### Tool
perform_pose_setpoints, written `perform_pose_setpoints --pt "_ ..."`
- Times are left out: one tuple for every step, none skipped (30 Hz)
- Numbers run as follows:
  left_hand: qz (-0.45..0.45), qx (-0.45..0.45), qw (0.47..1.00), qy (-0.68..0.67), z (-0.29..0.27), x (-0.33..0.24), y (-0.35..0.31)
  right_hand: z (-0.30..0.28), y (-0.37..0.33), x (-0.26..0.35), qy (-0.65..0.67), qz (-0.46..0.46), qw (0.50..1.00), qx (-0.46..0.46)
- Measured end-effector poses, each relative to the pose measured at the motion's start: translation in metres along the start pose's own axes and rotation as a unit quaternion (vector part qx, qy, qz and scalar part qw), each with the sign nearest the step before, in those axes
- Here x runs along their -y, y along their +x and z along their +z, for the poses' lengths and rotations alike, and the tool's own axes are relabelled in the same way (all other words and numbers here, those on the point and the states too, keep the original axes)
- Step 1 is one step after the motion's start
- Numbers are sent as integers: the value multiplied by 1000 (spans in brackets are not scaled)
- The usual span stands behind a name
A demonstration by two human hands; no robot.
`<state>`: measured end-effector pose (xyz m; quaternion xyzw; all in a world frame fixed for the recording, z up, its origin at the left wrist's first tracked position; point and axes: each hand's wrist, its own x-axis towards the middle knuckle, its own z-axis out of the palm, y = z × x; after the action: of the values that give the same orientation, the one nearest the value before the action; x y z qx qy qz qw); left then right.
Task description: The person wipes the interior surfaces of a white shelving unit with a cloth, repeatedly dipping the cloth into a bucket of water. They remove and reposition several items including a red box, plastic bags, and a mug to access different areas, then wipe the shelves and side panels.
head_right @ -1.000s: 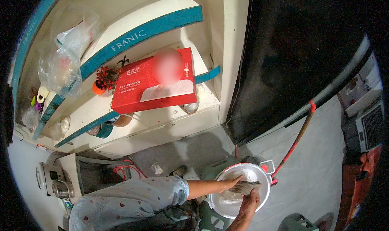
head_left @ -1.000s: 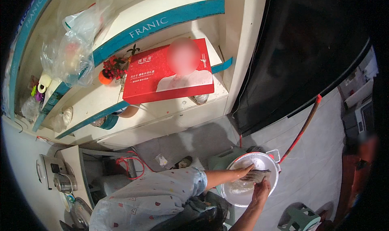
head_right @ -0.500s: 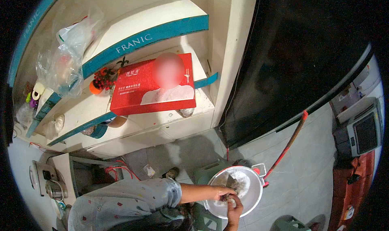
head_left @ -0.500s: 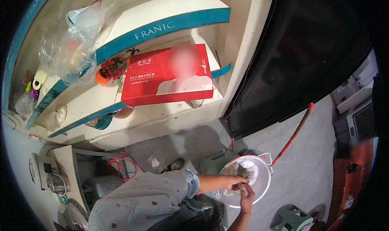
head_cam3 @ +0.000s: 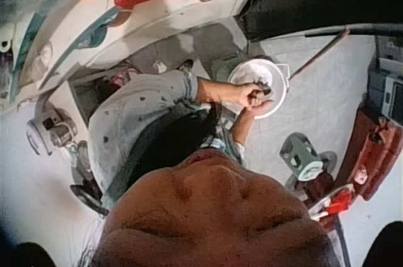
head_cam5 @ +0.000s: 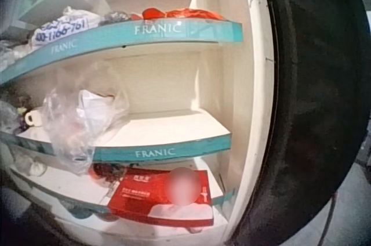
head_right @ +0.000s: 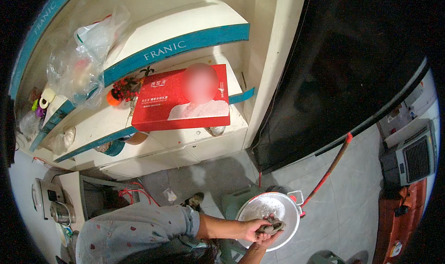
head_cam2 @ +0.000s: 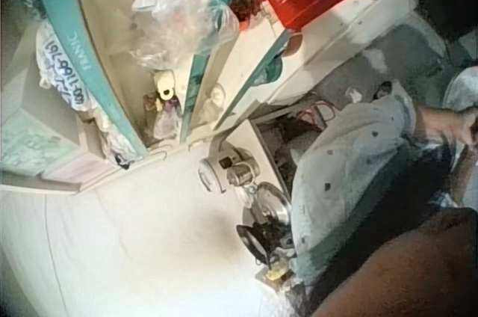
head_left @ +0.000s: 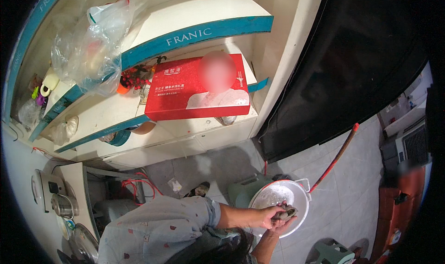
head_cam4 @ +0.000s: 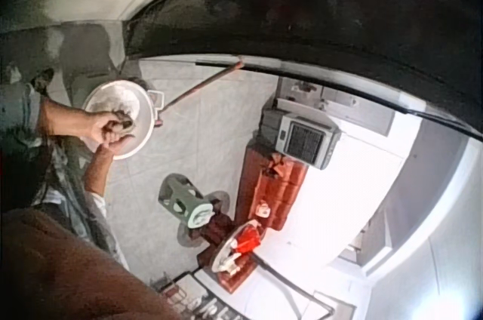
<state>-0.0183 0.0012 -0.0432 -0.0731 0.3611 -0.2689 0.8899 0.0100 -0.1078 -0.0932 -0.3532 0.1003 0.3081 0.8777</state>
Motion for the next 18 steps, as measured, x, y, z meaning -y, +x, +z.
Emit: perform_pose_setpoints --pt "-28 -23 999 -3 -3 -3 5 -26 8 0 -8 3 1000 18" --pt "-49 19 997 48 -14 -8 10 -28 11 2 -15 8 999 36" --pt "-70 61 991 98 -27 -14 13 -31 13 8 -22 33 997 69" --pt "-82 102 981 143 -37 -18 12 -25 17 13 -94 48 992 62" --pt "-60 108 965 231 -36 -18 10 -17 15 21 -162 47 985 46" --pt "-68 81 950 292 -36 -17 10 -7 14 28 -229 47 972 29" --pt "-73 54 932 350 -38 -18 13 27 6 26 -227 16 973 -38" --pt "-77 28 910 407 -41 -20 15 20 7 27 -278 1 961 -4" --pt "-85 59 880 464 -42 -25 19 6 12 27 -328 -14 944 30" --pt "-30 -13 825 565 -35 -20 15 -2 13 30 -377 -31 924 60" --pt "34 -89 756 648 -27 -13 8 25 9 34 -457 21 889 -2" --pt "95 -165 670 717 -22 -9 2 28 9 31 -458 33 888 -1" --pt "169 -122 625 752 -32 -5 10 30 7 30 -462 40 886 -7" --pt "203 -138 577 779 -42 -1 21 31 7 27 -465 49 884 -10" --pt "237 -156 526 802 -52 3 30 34 6 22 -460 25 887 -35" --pt "268 -168 470 824 -55 7 35 25 8 20 -464 13 885 -37" --pt "237 -169 513 808 -26 10 -6 10 12 16 -464 3 885 -39" --pt "252 -174 488 817 -25 9 -10 2 13 14 -467 -5 884 -39"
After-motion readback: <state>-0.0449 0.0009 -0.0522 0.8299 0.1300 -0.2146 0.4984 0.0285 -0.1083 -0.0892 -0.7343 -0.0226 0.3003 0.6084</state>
